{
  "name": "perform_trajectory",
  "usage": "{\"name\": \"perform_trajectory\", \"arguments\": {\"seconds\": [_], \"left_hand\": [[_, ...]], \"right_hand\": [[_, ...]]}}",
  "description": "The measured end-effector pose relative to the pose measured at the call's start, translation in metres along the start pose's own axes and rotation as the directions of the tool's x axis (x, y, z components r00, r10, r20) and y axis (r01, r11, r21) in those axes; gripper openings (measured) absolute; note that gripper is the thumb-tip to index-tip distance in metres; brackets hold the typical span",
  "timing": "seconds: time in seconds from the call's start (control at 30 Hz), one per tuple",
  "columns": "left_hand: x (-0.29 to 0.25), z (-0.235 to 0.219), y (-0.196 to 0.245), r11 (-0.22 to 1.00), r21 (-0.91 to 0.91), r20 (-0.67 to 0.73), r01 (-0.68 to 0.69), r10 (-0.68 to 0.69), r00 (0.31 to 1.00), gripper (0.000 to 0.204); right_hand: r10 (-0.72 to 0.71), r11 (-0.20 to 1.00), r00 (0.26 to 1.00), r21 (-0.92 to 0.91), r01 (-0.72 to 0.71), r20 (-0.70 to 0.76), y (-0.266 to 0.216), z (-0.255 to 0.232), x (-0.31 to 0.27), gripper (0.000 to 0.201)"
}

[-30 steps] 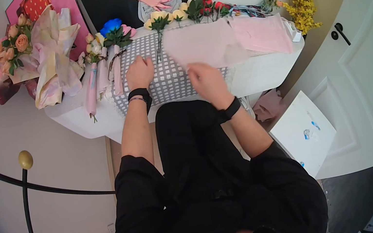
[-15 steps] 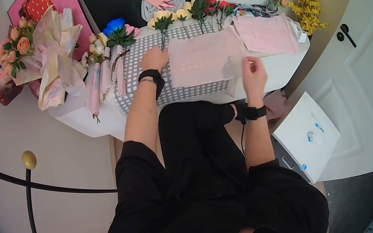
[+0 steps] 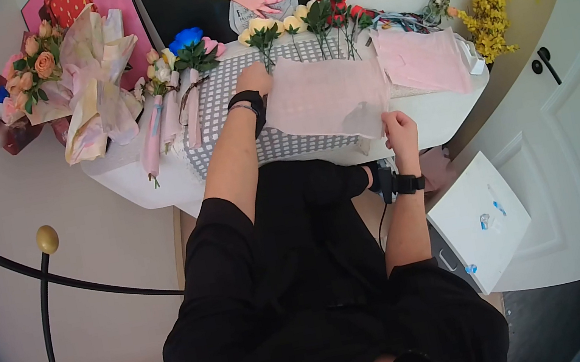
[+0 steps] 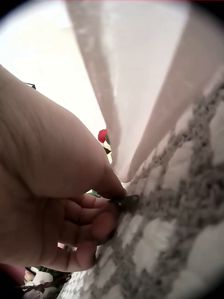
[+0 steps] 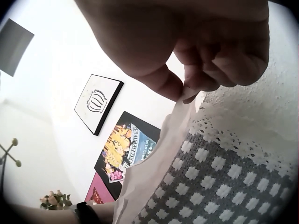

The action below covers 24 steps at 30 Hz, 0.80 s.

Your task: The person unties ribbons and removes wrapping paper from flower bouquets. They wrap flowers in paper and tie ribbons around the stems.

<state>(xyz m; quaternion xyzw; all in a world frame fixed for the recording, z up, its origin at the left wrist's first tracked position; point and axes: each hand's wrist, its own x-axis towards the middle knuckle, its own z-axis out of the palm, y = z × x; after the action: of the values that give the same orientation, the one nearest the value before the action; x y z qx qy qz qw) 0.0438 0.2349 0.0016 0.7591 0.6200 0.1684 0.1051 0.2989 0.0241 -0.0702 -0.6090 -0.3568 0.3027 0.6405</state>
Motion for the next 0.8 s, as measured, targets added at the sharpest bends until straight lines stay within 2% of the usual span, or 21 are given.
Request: {"name": "perform_trajectory", "arguments": {"seconds": [0.07, 0.13, 0.17, 0.23, 0.27, 0.33, 0.47, 0.53, 0.57, 0.6, 0.67, 0.73, 0.8], "left_hand": [[0.001, -0.005, 0.008, 0.999, -0.038, -0.002, -0.002, 0.002, 1.000, 0.042], [0.000, -0.014, 0.020, 0.984, -0.156, 0.174, 0.090, -0.062, 0.983, 0.044], [0.002, -0.011, 0.022, 0.984, -0.157, 0.173, 0.088, -0.061, 0.983, 0.044], [0.004, -0.003, 0.026, 0.996, -0.074, 0.069, 0.043, -0.038, 0.997, 0.042], [0.004, 0.001, 0.028, 0.996, -0.078, 0.064, 0.040, -0.035, 0.997, 0.042], [0.005, 0.008, 0.031, 0.999, -0.040, -0.107, 0.009, -0.014, 0.994, 0.038], [0.026, 0.018, 0.028, 0.997, -0.014, -0.062, 0.080, -0.080, 0.995, 0.030], [0.039, 0.023, 0.015, 0.999, -0.037, -0.030, -0.036, 0.035, 0.999, 0.032], [0.020, 0.000, 0.024, 0.997, -0.044, 0.018, -0.056, 0.057, 0.998, 0.026], [0.021, 0.001, 0.019, 0.998, -0.039, 0.023, -0.054, 0.055, 0.998, 0.026], [0.030, -0.006, 0.000, 0.987, -0.158, -0.037, -0.038, 0.032, 0.999, 0.019], [0.030, -0.016, -0.016, 0.982, -0.187, -0.075, -0.027, 0.013, 0.997, 0.019], [0.005, -0.052, -0.013, 0.946, -0.324, 0.050, -0.021, 0.039, 0.998, 0.020]], "right_hand": [[0.051, 0.996, 0.998, 0.066, -0.053, 0.022, -0.004, 0.002, -0.009, 0.024], [0.045, 0.996, 0.999, 0.077, -0.046, 0.021, -0.004, 0.002, -0.013, 0.025], [0.043, 0.996, 0.999, 0.077, -0.044, 0.019, -0.002, 0.002, -0.014, 0.025], [0.048, 0.997, 0.998, 0.055, -0.050, 0.043, 0.000, 0.002, -0.013, 0.025], [0.042, 0.998, 0.998, 0.054, -0.044, 0.041, 0.000, 0.001, -0.014, 0.025], [0.008, 0.999, 0.998, 0.031, -0.010, 0.070, 0.000, -0.002, -0.015, 0.025], [0.031, 0.994, 0.991, 0.097, -0.044, 0.131, -0.003, -0.008, -0.019, 0.023], [0.049, 0.985, 0.988, 0.159, -0.073, 0.150, 0.002, -0.006, -0.020, 0.022], [0.061, 0.970, 0.983, 0.221, -0.099, 0.170, 0.004, -0.005, -0.021, 0.021], [0.067, 0.969, 0.983, 0.223, -0.105, 0.171, 0.004, -0.003, -0.023, 0.021], [0.124, 0.924, 0.963, 0.327, -0.200, 0.238, 0.002, 0.001, -0.027, 0.017], [0.122, 0.909, 0.954, 0.356, -0.219, 0.276, 0.009, 0.005, -0.027, 0.016], [0.123, 0.890, 0.943, 0.386, -0.242, 0.309, 0.012, 0.012, -0.028, 0.014]]}}
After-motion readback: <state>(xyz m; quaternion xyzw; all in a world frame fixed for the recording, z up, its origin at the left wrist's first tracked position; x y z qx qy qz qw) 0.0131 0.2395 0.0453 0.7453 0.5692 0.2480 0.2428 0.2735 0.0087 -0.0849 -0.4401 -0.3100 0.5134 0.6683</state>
